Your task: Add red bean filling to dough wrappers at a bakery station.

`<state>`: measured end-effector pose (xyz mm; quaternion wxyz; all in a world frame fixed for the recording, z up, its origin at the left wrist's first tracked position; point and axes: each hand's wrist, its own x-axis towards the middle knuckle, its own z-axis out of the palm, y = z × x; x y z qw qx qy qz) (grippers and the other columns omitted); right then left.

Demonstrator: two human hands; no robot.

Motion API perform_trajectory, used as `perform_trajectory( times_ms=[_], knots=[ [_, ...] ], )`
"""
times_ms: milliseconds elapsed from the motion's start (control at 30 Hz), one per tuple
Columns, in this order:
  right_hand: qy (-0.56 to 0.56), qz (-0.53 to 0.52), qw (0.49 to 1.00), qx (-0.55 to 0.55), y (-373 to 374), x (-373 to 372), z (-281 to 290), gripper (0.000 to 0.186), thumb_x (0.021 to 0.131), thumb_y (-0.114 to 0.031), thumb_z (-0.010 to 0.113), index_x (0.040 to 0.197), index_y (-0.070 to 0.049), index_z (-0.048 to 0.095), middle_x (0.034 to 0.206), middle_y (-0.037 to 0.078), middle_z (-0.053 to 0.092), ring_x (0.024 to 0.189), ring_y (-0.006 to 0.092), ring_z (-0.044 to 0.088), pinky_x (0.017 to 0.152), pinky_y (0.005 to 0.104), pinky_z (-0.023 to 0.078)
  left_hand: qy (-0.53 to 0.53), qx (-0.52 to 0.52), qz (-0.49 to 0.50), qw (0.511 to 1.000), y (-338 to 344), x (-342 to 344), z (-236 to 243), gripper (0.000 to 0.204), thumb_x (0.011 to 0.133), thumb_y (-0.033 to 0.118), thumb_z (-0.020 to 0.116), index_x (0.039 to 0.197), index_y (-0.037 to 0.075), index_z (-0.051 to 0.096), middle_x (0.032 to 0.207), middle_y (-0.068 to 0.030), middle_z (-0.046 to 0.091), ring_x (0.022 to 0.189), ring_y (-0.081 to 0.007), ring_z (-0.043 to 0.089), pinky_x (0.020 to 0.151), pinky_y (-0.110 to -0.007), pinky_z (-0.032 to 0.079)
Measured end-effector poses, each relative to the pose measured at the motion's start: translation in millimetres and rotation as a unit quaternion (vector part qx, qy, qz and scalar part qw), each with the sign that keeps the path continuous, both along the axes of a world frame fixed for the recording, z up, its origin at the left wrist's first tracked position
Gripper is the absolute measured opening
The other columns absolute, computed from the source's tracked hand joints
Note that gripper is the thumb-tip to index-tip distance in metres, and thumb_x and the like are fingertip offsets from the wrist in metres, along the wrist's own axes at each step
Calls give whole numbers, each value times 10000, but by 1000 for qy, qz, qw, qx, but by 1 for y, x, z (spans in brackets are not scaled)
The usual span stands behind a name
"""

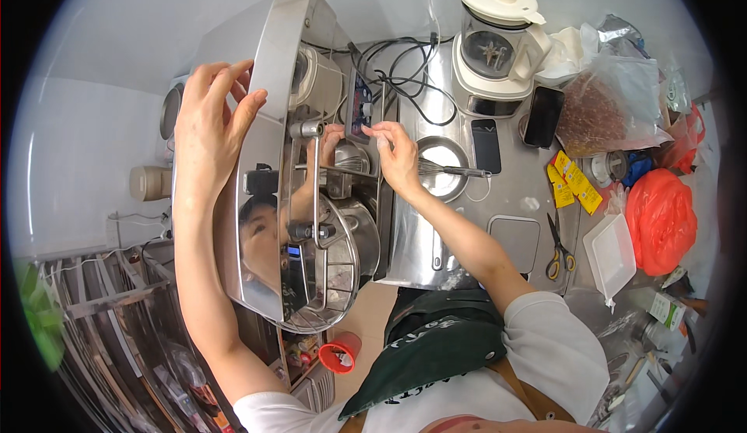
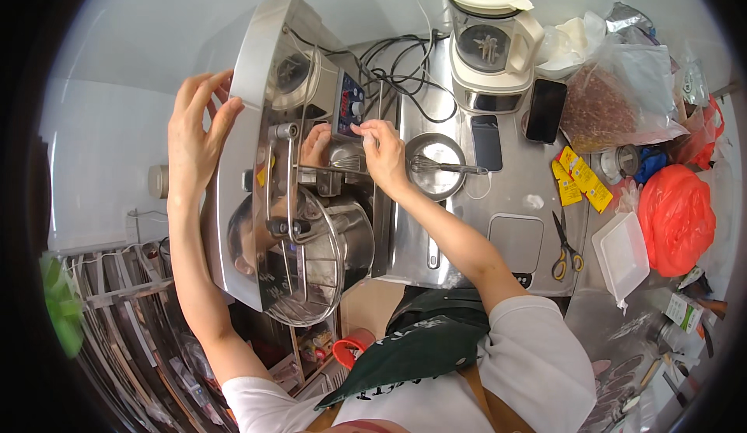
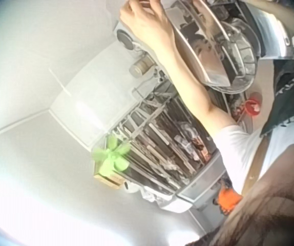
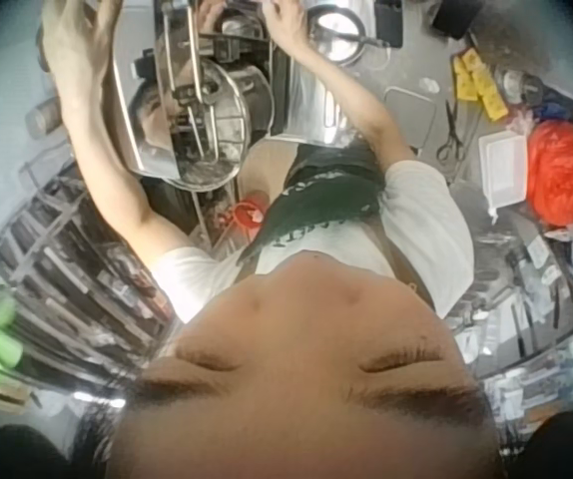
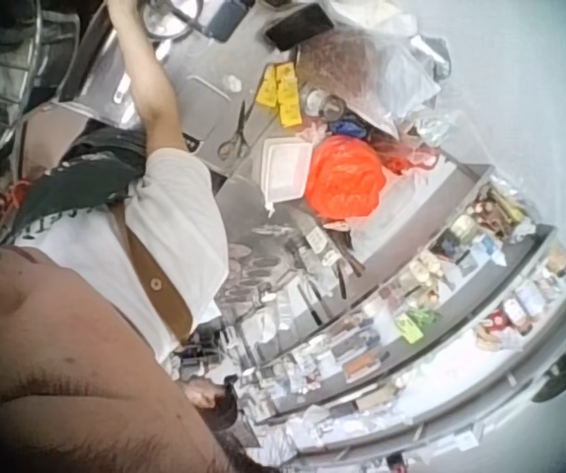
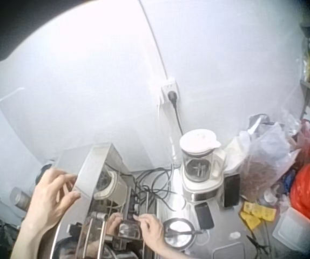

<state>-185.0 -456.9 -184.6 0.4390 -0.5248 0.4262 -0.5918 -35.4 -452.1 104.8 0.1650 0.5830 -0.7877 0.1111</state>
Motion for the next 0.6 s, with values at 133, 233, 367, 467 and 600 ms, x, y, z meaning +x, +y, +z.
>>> perform_trajectory(
  times_ms=[133, 233, 367, 467, 600],
  knots=[
    [-27, -22, 999, 3, 0, -1, -1, 129, 925, -19, 509, 1047, 6, 542, 988, 139, 729, 947, 274, 701, 830, 348, 517, 6, 7, 7, 1000, 0, 0, 1, 306, 877, 140, 689, 1165, 39, 660, 1016, -91, 610, 819, -186, 570, 747, -313, 484],
    [-11, -49, 997, 57, 2, 3, -17, 135, 918, -8, 503, 1048, 8, 536, 985, 143, 730, 954, 262, 702, 836, 342, 516, -2, -1, 9, 1000, -1, 4, -1, 303, 884, 152, 683, 1164, 39, 660, 1014, -92, 607, 824, -186, 572, 757, -317, 484],
    [-36, -29, 997, 59, 7, 9, -15, 138, 906, -4, 501, 1038, 5, 540, 977, 139, 732, 945, 279, 697, 852, 354, 503, 11, 5, 11, 1000, 2, 4, 0, 304, 886, 156, 682, 1166, 40, 658, 1013, -92, 604, 820, -187, 570, 755, -316, 483],
    [4, -50, 999, 21, 3, 11, -21, 140, 889, -4, 506, 1024, -1, 545, 957, 136, 732, 921, 307, 679, 857, 382, 483, 21, 22, 34, 999, 3, 1, 0, 315, 882, 240, 690, 1152, 79, 667, 1028, -71, 595, 938, -228, 584, 802, -352, 494],
    [73, -79, 994, -22, 1, 13, -17, 142, 859, -8, 534, 999, -9, 552, 913, 127, 729, 886, 318, 647, 851, 402, 456, 14, 34, 44, 998, 4, -5, 3, 327, 864, 242, 703, 1147, 82, 666, 992, -51, 591, 886, -208, 586, 761, -347, 496]
  ],
)
